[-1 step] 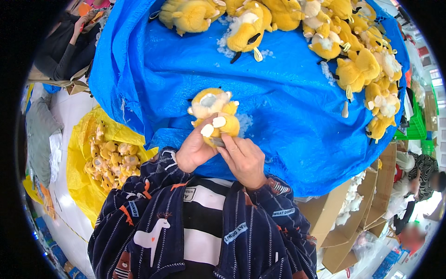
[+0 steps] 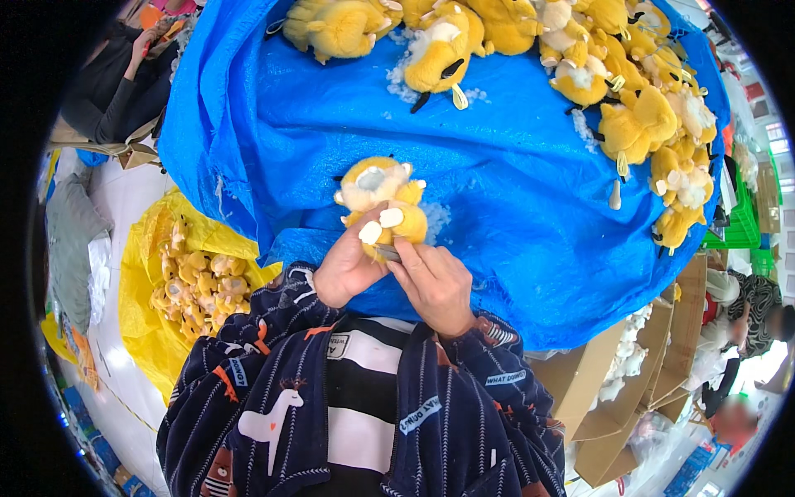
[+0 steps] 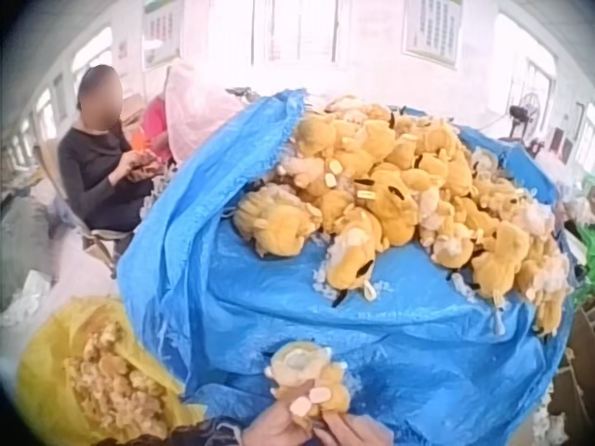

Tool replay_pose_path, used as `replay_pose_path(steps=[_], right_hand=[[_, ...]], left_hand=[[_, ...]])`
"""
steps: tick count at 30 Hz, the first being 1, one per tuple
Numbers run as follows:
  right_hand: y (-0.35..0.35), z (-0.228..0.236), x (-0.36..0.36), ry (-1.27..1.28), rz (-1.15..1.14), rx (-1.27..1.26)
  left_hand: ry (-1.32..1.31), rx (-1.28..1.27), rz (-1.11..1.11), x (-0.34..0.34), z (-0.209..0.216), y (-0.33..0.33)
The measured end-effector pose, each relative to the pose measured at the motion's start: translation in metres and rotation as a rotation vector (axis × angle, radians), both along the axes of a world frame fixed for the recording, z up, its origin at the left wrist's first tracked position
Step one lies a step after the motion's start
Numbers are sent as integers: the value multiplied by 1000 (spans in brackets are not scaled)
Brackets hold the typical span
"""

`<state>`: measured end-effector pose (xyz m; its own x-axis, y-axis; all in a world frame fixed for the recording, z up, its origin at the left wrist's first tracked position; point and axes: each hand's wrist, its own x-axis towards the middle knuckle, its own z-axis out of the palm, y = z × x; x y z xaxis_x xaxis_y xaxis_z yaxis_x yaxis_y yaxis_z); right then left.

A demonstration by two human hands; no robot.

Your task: The person repeatedly picks up small yellow plush toys from a blue tarp, uses scissors to trim loose threads or excess fabric, and places the finished items into a cardboard box. The process is repeated for multiple units in a production setting.

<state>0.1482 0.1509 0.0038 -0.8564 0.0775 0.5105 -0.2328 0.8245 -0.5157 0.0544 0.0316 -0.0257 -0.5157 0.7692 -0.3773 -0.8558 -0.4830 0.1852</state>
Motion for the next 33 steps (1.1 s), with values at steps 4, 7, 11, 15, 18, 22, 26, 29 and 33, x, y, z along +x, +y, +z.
replay_pose_path(steps=[4, 7, 11, 15, 18, 22, 26, 29, 33], right_hand=[[-1, -4, -3, 16, 14, -53], [2, -7, 1, 30, 19, -181], [16, -7, 3, 17, -121, -155], [24, -11, 1, 89, -122, 10], [25, -13, -1, 115, -117, 64], [25, -14, -2, 124, -104, 80], [25, -13, -3, 151, -95, 88], [25, -14, -4, 164, -95, 86], [25, -15, -2, 160, -69, 75]], left_hand=[[-5, -44, 18, 2, 0, 3], [-14, -65, 10, 2, -4, 1], [-36, -70, -3, -1, -6, -8], [-82, -18, -17, -1, -5, -9], [-103, 33, -36, -1, -8, -9], [-107, 54, -56, 1, -8, -10], [-99, 61, -70, 3, -6, -9], [-107, 59, -72, 4, -6, -8], [-105, 77, -80, 5, -10, -8]])
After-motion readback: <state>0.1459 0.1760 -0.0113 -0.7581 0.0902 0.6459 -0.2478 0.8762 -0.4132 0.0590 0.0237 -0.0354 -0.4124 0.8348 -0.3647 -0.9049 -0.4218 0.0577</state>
